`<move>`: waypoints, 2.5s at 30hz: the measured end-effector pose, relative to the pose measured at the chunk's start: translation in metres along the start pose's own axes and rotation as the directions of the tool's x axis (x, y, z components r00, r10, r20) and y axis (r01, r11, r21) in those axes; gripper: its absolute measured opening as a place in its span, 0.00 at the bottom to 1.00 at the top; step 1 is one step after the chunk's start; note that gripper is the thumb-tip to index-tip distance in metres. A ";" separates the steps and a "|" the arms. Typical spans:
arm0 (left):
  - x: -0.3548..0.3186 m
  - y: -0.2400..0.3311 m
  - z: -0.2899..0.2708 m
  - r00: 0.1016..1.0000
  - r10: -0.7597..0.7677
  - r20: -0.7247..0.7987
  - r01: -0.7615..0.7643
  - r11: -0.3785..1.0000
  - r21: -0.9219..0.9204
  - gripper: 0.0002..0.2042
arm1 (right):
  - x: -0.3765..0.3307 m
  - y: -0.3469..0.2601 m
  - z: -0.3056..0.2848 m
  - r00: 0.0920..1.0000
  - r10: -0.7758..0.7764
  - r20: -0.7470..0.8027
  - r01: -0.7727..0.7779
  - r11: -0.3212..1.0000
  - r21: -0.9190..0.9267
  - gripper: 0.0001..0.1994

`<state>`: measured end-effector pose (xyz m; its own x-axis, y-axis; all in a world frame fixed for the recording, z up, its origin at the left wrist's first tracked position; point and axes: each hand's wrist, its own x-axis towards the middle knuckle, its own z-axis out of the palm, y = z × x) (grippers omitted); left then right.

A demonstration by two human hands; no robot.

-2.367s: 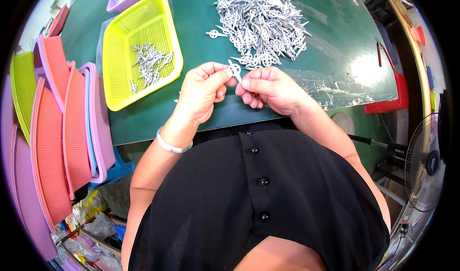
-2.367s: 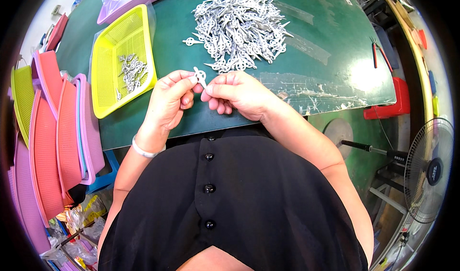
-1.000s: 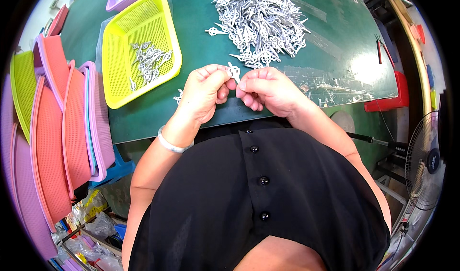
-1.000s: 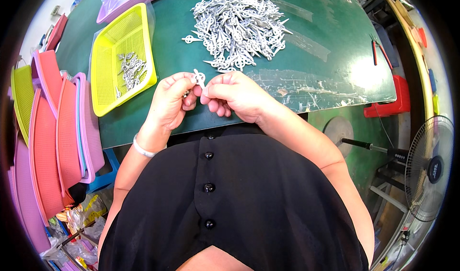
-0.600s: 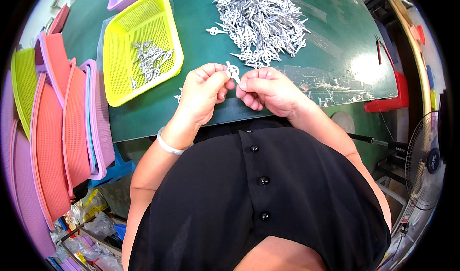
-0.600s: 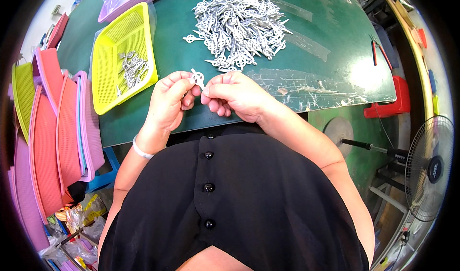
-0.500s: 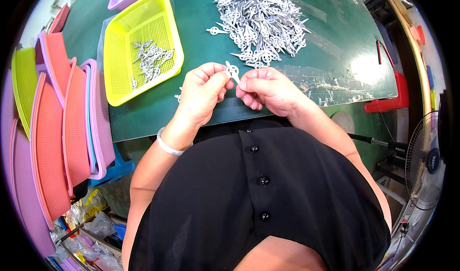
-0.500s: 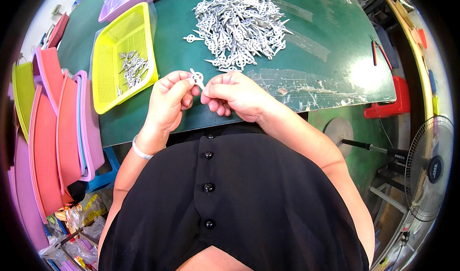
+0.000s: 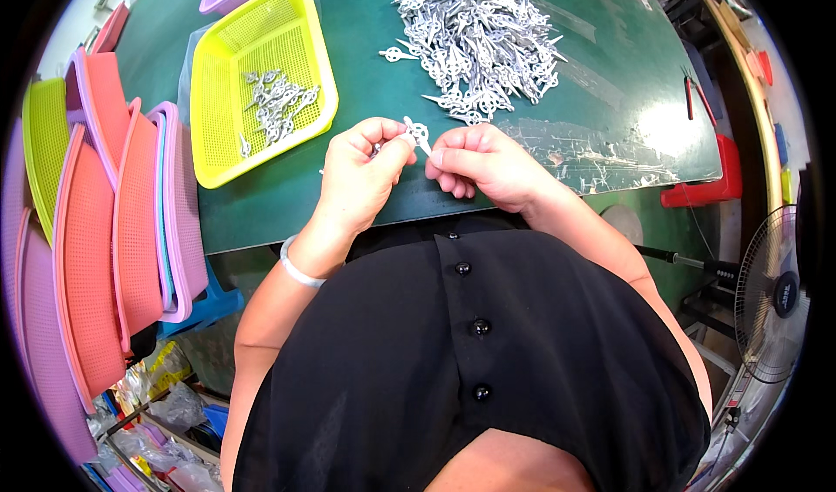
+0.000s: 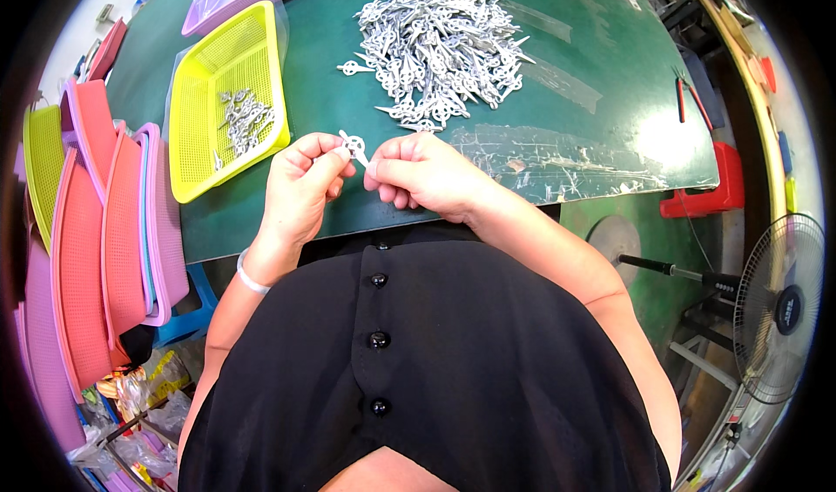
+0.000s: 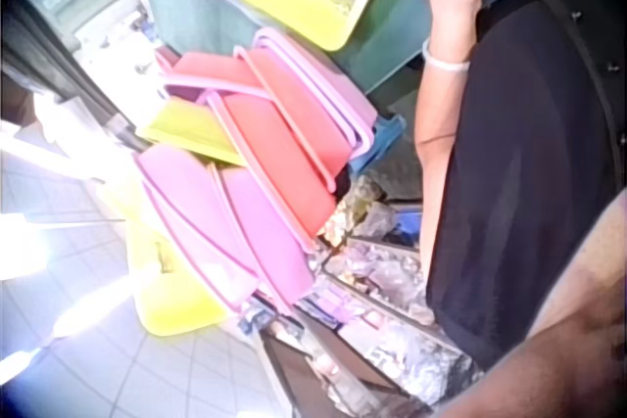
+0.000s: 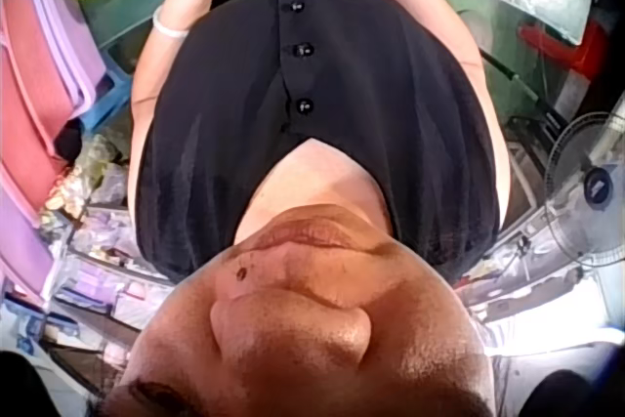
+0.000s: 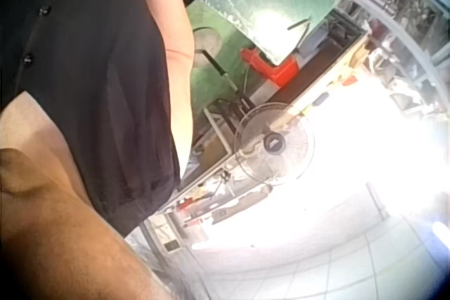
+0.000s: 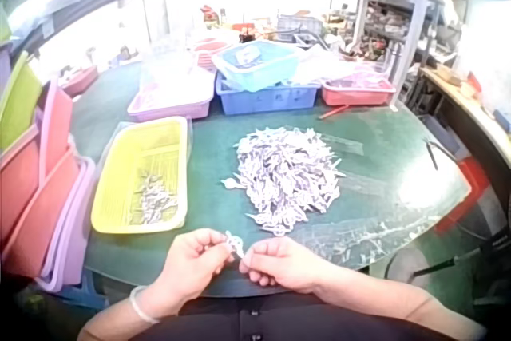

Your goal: The person assembles small silver metal parts by hand at a green workbench. They pick up components from a pile, connect them, and place the finished assemblies into a yellow basket.

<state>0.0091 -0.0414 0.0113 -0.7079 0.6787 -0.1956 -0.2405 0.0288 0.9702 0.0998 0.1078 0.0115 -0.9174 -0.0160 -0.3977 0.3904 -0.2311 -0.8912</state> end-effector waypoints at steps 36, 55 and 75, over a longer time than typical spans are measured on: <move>0.015 0.012 -0.001 0.942 -0.168 0.291 0.209 0.971 -0.117 0.05 | 0.010 -0.021 -0.029 0.742 -0.664 0.090 0.546 0.522 -0.655 0.06; 0.013 0.004 0.001 0.991 -0.087 0.103 0.108 0.969 -0.221 0.07 | 0.004 0.008 -0.010 0.994 -0.045 0.101 0.019 0.971 0.240 0.07; 0.018 -0.011 -0.008 0.953 -0.136 0.272 0.250 0.859 -0.447 0.13 | 0.000 0.003 0.001 0.993 -0.101 -0.060 0.094 0.990 -0.102 0.06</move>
<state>-0.0061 -0.0350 -0.0044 -0.4609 0.8423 -0.2794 -0.6804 -0.1332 0.7206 0.1007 0.1058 0.0089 -0.9457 0.0653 -0.3184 0.3082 -0.1311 -0.9423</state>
